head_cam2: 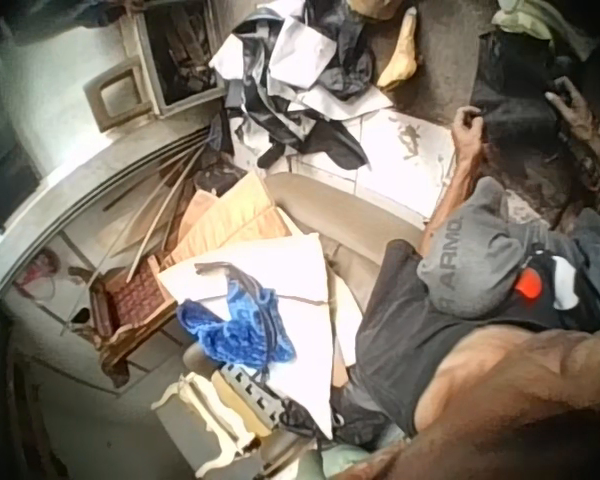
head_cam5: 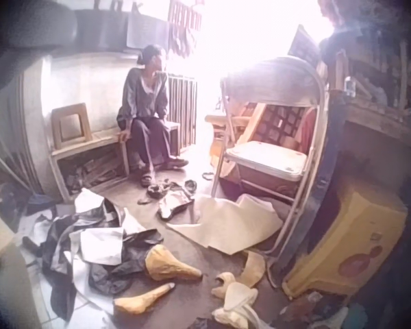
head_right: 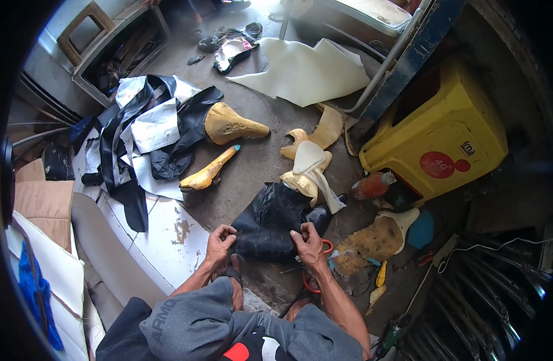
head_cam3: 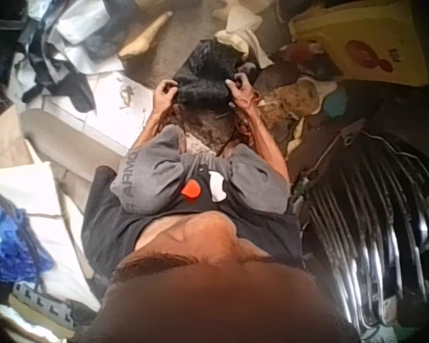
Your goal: The person prepares a bicycle seat for reupholstery by trimming old foam and material using shears, then plugs in an air compressor and selects staples to use with a pneumatic stapler.
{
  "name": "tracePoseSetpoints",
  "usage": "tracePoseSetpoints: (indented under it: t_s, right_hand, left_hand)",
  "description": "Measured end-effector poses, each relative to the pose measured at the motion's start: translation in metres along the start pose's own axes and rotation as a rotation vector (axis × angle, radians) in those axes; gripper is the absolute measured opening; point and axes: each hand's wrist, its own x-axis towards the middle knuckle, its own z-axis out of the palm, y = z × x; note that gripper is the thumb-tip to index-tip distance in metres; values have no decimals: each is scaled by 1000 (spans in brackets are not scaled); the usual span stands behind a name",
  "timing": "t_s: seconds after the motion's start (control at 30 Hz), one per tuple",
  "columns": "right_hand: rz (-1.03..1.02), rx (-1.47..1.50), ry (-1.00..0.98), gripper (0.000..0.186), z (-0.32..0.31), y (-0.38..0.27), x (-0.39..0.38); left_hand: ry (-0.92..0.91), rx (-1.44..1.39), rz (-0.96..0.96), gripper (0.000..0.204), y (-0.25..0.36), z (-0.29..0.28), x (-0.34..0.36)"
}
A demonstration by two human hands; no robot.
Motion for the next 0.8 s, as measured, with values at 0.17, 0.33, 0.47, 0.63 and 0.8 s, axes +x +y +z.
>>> tracePoseSetpoints:
  t_s: [0.17,0.33,0.47,0.63,0.8]
  right_hand:
    - [167,12,-11,49,-9,2,-3]
    - [-133,-252,-23,64,-13,25,1]
    - [-172,82,-24,60,0,7,-1]
    - [-109,-278,-59,48,-8,13,7]
    - [-84,-638,-91,45,-16,9,3]
  left_hand:
    - [-94,204,-72,18,8,-4,0]
    - [-25,593,236,26,2,5,-5]
    - [29,583,448,44,20,23,5]
    - [-47,511,349,59,13,47,20]
    - [-188,512,42,72,15,42,34]
